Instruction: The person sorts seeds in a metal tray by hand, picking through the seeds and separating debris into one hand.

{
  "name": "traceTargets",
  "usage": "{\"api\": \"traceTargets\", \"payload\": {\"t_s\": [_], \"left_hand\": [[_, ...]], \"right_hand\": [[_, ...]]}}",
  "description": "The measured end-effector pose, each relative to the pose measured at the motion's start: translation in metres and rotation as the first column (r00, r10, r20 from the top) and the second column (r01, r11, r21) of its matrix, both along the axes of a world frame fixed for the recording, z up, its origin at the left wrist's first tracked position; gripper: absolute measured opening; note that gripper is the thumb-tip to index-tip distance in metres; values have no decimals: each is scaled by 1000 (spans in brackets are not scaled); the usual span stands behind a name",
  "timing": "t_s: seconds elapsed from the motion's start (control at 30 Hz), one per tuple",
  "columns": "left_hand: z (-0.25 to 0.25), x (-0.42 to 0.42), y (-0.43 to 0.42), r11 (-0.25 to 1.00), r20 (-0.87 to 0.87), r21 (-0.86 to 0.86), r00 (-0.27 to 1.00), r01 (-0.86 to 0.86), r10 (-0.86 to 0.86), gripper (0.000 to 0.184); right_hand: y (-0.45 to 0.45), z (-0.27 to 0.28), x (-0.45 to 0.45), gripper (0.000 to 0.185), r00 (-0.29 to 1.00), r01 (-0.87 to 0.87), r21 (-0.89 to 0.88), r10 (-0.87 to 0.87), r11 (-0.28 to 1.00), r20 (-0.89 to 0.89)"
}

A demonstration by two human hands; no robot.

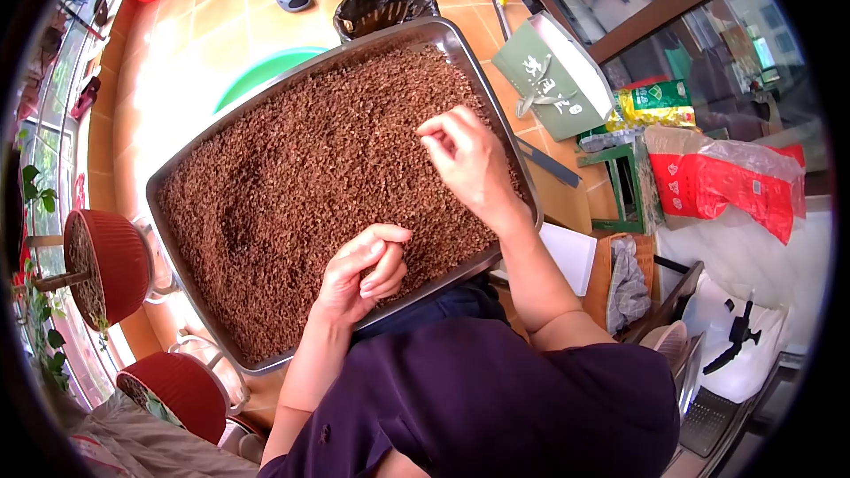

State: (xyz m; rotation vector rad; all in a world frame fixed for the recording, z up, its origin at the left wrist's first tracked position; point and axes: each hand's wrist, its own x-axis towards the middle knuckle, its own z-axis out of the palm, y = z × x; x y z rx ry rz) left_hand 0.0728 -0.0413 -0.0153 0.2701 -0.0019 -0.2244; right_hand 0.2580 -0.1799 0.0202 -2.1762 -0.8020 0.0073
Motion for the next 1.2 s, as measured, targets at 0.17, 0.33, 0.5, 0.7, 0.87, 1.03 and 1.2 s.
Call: {"api": "traceTargets", "payload": {"t_s": [0.17, 0.33, 0.5, 0.7, 0.87, 1.03, 1.2], "left_hand": [[-8, -1, -1, 999, -63, 42, 998, 14, -12, 29], [-12, -1, 2, 999, -80, 38, 997, -12, 15, 26], [-13, -1, 2, 1000, -110, -1, 994, -22, 22, 24], [-12, -1, 3, 998, -142, -34, 989, -52, 46, 21], [-11, 0, 5, 995, -156, -53, 985, -81, 72, 18], [-12, 0, 5, 995, -157, -56, 985, -86, 76, 18], [-12, 0, 6, 991, -161, -81, 982, -110, 96, 18]], "right_hand": [[28, -17, -19, 10, 975, -212, -64, 215, 975, 59], [33, -30, -14, 11, 964, -162, -124, 184, 979, 194], [28, -17, -7, 9, 976, -121, 86, 135, 989, -172], [28, -16, -7, 15, 742, 12, 486, 318, 874, -590], [25, -23, -6, 15, 751, -8, 495, 332, 869, -571], [24, -23, -7, 15, 702, -10, 425, 309, 905, -642], [26, -16, -13, 7, 803, -105, 409, 320, 907, -503]]}}
